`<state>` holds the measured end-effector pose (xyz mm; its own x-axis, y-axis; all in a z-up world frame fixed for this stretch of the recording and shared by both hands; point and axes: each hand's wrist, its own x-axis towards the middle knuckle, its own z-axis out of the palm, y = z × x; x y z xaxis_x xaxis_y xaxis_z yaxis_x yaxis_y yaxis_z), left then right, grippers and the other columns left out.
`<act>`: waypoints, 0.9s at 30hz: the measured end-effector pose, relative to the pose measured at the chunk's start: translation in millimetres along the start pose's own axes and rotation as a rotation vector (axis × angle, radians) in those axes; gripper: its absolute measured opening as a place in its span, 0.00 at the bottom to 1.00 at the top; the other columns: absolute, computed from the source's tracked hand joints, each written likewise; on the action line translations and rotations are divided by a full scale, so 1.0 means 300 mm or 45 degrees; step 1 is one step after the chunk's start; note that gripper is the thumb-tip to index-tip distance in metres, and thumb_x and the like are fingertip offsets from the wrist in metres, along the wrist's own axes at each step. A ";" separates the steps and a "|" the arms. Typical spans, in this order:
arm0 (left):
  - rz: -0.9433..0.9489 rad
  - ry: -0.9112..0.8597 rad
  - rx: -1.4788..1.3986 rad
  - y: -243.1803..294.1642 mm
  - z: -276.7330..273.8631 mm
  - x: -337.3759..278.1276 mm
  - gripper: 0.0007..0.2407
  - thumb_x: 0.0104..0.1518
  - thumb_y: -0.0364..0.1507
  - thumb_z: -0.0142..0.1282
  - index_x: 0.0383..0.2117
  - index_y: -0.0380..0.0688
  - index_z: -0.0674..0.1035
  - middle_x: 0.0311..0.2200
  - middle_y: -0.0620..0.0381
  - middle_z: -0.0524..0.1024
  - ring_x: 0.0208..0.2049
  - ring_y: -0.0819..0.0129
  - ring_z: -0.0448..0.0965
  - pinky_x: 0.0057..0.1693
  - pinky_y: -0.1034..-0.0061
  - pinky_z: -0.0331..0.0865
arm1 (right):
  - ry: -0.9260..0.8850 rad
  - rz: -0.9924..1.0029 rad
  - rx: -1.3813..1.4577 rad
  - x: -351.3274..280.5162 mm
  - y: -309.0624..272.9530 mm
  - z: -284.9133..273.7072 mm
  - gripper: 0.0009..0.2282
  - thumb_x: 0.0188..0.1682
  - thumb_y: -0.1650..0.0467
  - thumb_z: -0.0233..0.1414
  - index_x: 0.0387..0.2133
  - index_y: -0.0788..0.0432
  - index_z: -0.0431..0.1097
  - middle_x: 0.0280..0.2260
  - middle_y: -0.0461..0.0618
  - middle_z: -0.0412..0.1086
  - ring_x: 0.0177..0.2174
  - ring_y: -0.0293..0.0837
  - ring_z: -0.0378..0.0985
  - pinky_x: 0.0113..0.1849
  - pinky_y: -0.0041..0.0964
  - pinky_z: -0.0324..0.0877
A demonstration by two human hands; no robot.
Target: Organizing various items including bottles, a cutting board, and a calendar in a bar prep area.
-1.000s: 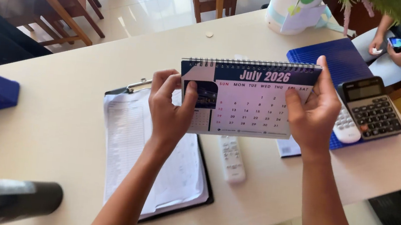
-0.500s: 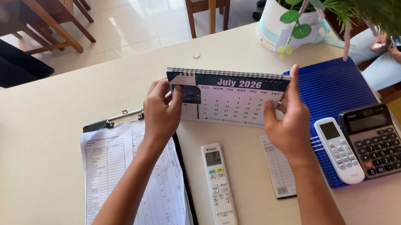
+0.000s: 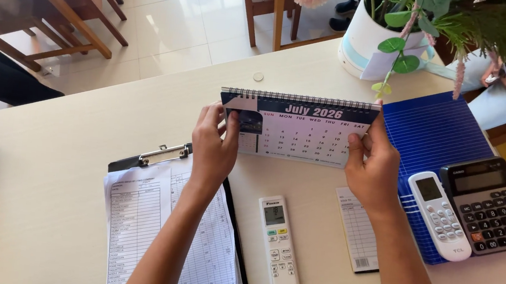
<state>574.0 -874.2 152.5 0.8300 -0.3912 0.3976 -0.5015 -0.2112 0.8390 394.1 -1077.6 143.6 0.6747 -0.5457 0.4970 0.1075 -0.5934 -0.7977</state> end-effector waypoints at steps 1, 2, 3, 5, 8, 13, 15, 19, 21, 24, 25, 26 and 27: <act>-0.001 -0.001 0.000 -0.002 0.001 -0.004 0.11 0.67 0.27 0.50 0.47 0.28 0.75 0.46 0.45 0.75 0.48 0.57 0.82 0.49 0.70 0.82 | 0.000 0.002 0.000 0.002 -0.017 -0.003 0.29 0.57 0.83 0.47 0.71 0.69 0.44 0.54 0.64 0.72 0.51 0.45 0.78 0.47 0.34 0.73; -0.057 -0.020 0.005 -0.002 0.000 -0.005 0.11 0.67 0.28 0.50 0.46 0.29 0.75 0.46 0.45 0.75 0.48 0.57 0.83 0.50 0.70 0.80 | 0.008 0.067 -0.043 0.008 -0.034 -0.006 0.28 0.55 0.82 0.48 0.70 0.69 0.47 0.50 0.62 0.74 0.48 0.44 0.80 0.45 0.34 0.75; -0.113 -0.040 0.010 -0.002 -0.001 -0.008 0.10 0.68 0.28 0.50 0.45 0.29 0.75 0.46 0.45 0.76 0.48 0.58 0.84 0.50 0.70 0.79 | 0.016 0.132 -0.085 0.012 -0.052 -0.009 0.28 0.54 0.81 0.50 0.69 0.68 0.50 0.47 0.61 0.75 0.45 0.44 0.81 0.43 0.34 0.77; -0.070 -0.047 0.030 0.020 -0.010 -0.026 0.12 0.67 0.28 0.52 0.48 0.29 0.73 0.48 0.43 0.75 0.50 0.55 0.82 0.52 0.68 0.79 | 0.008 0.121 -0.120 0.004 -0.062 -0.018 0.25 0.53 0.81 0.52 0.66 0.68 0.57 0.46 0.60 0.76 0.44 0.45 0.82 0.43 0.34 0.79; -0.024 -0.039 0.058 0.074 -0.035 -0.060 0.18 0.62 0.27 0.57 0.55 0.28 0.68 0.51 0.40 0.73 0.53 0.51 0.78 0.54 0.63 0.77 | 0.013 0.083 -0.168 -0.019 -0.063 -0.026 0.24 0.49 0.80 0.55 0.62 0.68 0.63 0.46 0.60 0.74 0.44 0.47 0.82 0.42 0.35 0.79; -0.005 -0.037 0.130 0.129 -0.084 -0.125 0.22 0.58 0.24 0.58 0.59 0.32 0.66 0.54 0.37 0.70 0.57 0.48 0.73 0.55 0.60 0.75 | 0.112 -0.180 -0.418 -0.086 -0.082 -0.025 0.28 0.46 0.79 0.60 0.62 0.70 0.63 0.50 0.61 0.67 0.47 0.52 0.73 0.43 0.41 0.73; -0.001 -0.061 0.169 0.142 -0.108 -0.162 0.19 0.57 0.24 0.57 0.56 0.36 0.70 0.52 0.39 0.71 0.55 0.48 0.75 0.53 0.61 0.75 | 0.225 -0.124 -0.446 -0.109 -0.129 -0.013 0.25 0.45 0.79 0.58 0.59 0.68 0.67 0.49 0.59 0.64 0.49 0.51 0.70 0.47 0.43 0.71; 0.193 -0.049 0.252 0.154 -0.175 -0.277 0.15 0.59 0.23 0.57 0.53 0.37 0.73 0.53 0.41 0.72 0.56 0.44 0.75 0.61 0.57 0.71 | 0.138 -0.179 -0.361 -0.179 -0.232 0.000 0.18 0.47 0.80 0.58 0.52 0.64 0.70 0.47 0.57 0.66 0.47 0.51 0.73 0.46 0.41 0.73; 0.183 -0.121 0.232 0.179 -0.219 -0.347 0.14 0.60 0.24 0.56 0.51 0.36 0.73 0.54 0.41 0.71 0.56 0.42 0.73 0.62 0.58 0.69 | -0.039 -0.250 -0.305 -0.227 -0.295 0.009 0.17 0.47 0.79 0.58 0.51 0.62 0.71 0.47 0.57 0.68 0.48 0.53 0.72 0.47 0.41 0.73; 0.184 -0.092 0.411 0.215 -0.302 -0.480 0.14 0.60 0.25 0.57 0.51 0.38 0.74 0.55 0.41 0.71 0.55 0.43 0.73 0.60 0.54 0.67 | -0.159 -0.287 -0.257 -0.315 -0.398 0.033 0.18 0.47 0.79 0.58 0.53 0.63 0.71 0.50 0.59 0.69 0.50 0.54 0.74 0.49 0.43 0.72; 0.161 -0.078 0.426 0.226 -0.336 -0.528 0.14 0.60 0.25 0.57 0.51 0.38 0.74 0.55 0.41 0.71 0.55 0.43 0.73 0.60 0.54 0.67 | -0.185 -0.290 -0.239 -0.348 -0.424 0.040 0.18 0.47 0.79 0.58 0.53 0.63 0.71 0.50 0.59 0.69 0.50 0.54 0.74 0.49 0.43 0.72; 0.131 -0.067 0.501 0.237 -0.372 -0.576 0.14 0.60 0.26 0.56 0.52 0.38 0.74 0.55 0.41 0.70 0.54 0.45 0.73 0.58 0.54 0.67 | -0.216 -0.304 -0.214 -0.379 -0.451 0.050 0.19 0.49 0.78 0.57 0.55 0.63 0.70 0.53 0.59 0.69 0.53 0.55 0.73 0.53 0.44 0.71; 0.100 -0.056 0.576 0.249 -0.409 -0.624 0.15 0.59 0.26 0.56 0.53 0.39 0.74 0.56 0.41 0.70 0.53 0.46 0.74 0.56 0.54 0.67 | -0.248 -0.317 -0.188 -0.411 -0.479 0.061 0.19 0.51 0.78 0.56 0.57 0.63 0.69 0.55 0.59 0.69 0.56 0.55 0.73 0.58 0.44 0.71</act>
<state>411.3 -706.9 186.3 0.7790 -0.4574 0.4289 -0.6267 -0.5452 0.5568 308.8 -914.2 190.6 0.7694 -0.2584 0.5842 0.1891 -0.7814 -0.5947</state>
